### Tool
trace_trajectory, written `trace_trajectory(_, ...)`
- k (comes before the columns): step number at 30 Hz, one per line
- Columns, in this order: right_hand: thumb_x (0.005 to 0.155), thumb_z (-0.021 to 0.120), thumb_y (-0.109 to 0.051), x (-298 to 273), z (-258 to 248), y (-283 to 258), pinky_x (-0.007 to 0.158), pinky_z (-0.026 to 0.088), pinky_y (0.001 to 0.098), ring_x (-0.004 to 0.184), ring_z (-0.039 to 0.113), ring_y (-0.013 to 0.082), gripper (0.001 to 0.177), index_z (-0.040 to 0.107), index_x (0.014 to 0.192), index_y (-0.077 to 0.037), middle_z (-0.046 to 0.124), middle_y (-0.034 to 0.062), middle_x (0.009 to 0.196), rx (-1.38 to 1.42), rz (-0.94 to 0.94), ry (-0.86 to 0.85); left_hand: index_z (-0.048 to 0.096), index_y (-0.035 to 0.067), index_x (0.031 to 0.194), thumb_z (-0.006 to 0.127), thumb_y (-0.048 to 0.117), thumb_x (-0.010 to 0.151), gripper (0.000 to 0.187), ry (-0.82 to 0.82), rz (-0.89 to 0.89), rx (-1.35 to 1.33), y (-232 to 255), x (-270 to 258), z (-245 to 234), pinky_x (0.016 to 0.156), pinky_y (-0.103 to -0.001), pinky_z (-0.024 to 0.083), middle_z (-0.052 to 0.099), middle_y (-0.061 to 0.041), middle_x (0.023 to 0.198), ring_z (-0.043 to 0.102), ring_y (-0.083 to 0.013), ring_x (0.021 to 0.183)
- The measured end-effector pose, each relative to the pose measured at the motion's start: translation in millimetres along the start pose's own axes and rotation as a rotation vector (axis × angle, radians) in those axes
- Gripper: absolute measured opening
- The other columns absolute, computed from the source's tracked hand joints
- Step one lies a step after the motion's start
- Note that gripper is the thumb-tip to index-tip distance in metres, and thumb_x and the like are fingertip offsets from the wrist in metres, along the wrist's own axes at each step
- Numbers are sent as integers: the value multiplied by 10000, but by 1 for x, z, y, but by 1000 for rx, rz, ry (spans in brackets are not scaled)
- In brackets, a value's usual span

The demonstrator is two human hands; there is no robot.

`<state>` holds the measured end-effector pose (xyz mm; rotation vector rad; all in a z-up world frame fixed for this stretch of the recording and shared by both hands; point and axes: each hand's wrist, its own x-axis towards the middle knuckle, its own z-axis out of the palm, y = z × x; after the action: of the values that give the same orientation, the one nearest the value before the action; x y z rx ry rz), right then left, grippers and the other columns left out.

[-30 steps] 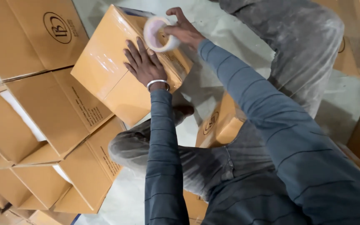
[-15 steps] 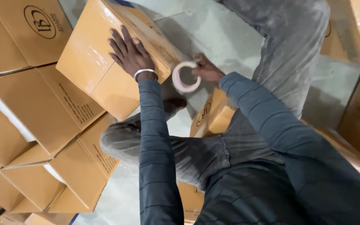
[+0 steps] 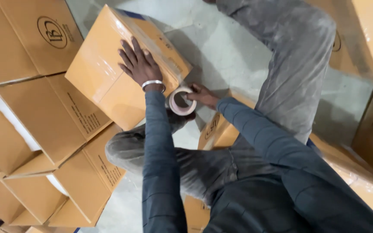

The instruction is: Taping and packing cardboard boxes in a warehouse or workshop environment.

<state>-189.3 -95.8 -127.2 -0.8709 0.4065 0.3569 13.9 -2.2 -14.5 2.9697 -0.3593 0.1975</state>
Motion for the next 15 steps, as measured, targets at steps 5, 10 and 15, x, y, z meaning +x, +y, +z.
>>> trace_trajectory(5,875,786,-244,-12,11,-19,1080,486,369,1256,587,213,620,522,1415,-94,620,63,1346,-87,-13,41,299,154,1636,535,522,1006,767,-84,265,46,17,1,-40,1230,-651,2,259,-164,1705,151,-378,1585)
trace_trajectory(10,862,826,-239,-16,17,-24,1051,521,401,1210,628,234,633,562,1395,-22,673,114,1288,-97,69,37,733,130,1233,503,607,1009,575,-718,1016,324,-6,45,-22,1258,-600,140,688,-84,1336,508,-346,1398)
trace_trajectory(15,850,828,-273,-27,24,-56,1084,484,363,1257,598,209,674,520,1409,-57,644,95,1326,-120,60,22,742,202,1265,313,582,1081,602,-782,839,610,-2,157,12,1252,-636,52,654,-59,1414,443,-340,1458)
